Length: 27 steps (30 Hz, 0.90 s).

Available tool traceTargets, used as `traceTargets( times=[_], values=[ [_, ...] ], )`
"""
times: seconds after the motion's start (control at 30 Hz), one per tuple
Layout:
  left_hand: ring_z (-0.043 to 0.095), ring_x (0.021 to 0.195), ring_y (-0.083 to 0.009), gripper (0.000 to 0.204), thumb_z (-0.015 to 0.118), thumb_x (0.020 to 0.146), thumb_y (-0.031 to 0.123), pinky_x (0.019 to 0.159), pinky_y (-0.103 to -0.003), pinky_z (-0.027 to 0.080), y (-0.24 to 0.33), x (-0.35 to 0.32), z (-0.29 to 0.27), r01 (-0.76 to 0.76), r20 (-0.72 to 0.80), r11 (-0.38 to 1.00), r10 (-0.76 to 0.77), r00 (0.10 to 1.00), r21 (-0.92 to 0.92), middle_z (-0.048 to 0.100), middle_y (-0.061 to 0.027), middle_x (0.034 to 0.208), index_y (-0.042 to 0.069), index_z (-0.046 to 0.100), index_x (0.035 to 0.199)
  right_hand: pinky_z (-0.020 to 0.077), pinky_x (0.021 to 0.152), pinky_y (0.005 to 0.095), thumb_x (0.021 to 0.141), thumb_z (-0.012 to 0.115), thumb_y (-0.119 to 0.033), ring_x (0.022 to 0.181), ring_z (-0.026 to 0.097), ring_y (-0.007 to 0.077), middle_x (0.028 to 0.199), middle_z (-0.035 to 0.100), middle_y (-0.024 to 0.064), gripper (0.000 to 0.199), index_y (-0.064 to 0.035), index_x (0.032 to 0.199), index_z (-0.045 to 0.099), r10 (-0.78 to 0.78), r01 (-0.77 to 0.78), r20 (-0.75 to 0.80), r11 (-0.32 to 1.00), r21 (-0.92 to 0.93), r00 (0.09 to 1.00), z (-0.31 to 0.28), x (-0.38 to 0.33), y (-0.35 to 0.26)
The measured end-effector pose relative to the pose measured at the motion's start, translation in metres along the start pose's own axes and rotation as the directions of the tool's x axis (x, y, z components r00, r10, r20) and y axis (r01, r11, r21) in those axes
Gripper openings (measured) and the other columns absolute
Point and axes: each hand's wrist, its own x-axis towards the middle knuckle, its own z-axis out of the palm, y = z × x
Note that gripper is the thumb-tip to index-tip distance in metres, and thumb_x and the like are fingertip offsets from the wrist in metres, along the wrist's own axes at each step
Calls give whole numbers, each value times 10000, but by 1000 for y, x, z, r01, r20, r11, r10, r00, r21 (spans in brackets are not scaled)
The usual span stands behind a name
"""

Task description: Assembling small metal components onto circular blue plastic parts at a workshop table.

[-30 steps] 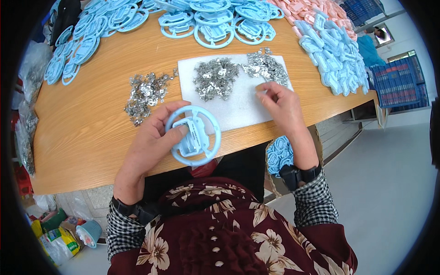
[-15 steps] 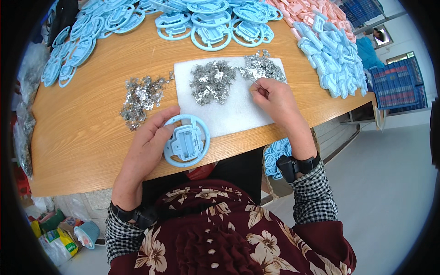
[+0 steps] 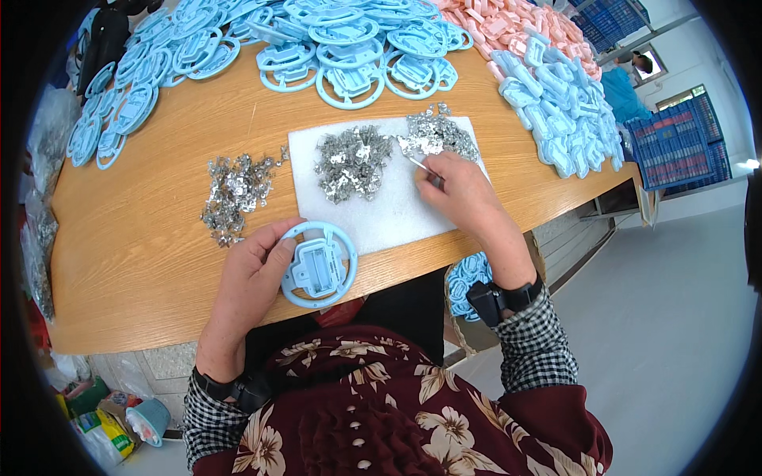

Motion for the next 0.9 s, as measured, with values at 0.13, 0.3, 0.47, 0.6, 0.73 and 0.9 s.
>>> traceTargets(
  times=[0.13, 0.3, 0.47, 0.6, 0.73, 0.9],
  values=[
    [641, 951, -79, 310, 531, 1047, 106, 838, -238, 525, -1, 1, 1, -1, 13, 1000, 1, 1000, -15, 714, -48, 1093, -42, 618, 1304, 511, 802, 437, 894, 675, -199, 925, 647, 352, 987, 666, 172, 190, -44, 999, 704, 63, -61, -78, 998, 32, 995, -12, 3, 16],
    [640, 942, -76, 302, 531, 1047, 104, 833, -235, 525, -2, 3, 2, -4, 3, 1000, 4, 1000, 0, 713, -47, 1092, -44, 621, 1295, 513, 775, 407, 903, 702, -262, 857, 640, 315, 1021, 666, 161, 248, -58, 1043, 723, -60, 36, -283, 996, -87, 957, -19, 56, 26],
    [637, 927, -69, 290, 540, 1043, 98, 817, -231, 525, 0, 4, 5, -2, -25, 1000, 1, 1000, -8, 716, -43, 1074, -39, 634, 1280, 506, 757, 414, 885, 708, -271, 821, 630, 323, 972, 651, 139, 240, -61, 999, 714, -75, 51, -155, 987, -152, 985, -9, 76, 45],
    [637, 919, -67, 284, 540, 1039, 91, 802, -232, 526, -1, 2, 3, 4, -44, 1000, -3, 999, 29, 720, -41, 1057, -34, 643, 1273, 510, 749, 411, 866, 706, -229, 818, 633, 313, 913, 631, 121, 184, -59, 933, 685, -88, 82, -51, 991, -107, 995, -10, 54, 34],
    [639, 920, -70, 289, 533, 1035, 81, 799, -235, 527, 1, 3, 4, -4, -29, 999, 5, 1000, 40, 721, -45, 1055, -38, 641, 1275, 513, 723, 387, 867, 696, -154, 800, 637, 288, 862, 607, 111, 100, -63, 903, 678, -155, 153, -59, 988, -26, 986, -11, 11, 16],
    [642, 925, -77, 293, 535, 1034, 82, 804, -236, 526, 1, 1, 4, -4, -30, 999, 5, 1000, 35, 719, -53, 1069, -47, 636, 1276, 512, 698, 326, 879, 694, -89, 770, 638, 210, 896, 676, 75, 137, -64, 1012, 719, -133, 133, -2, 989, 72, 991, -18, -7, 16]
  ],
)
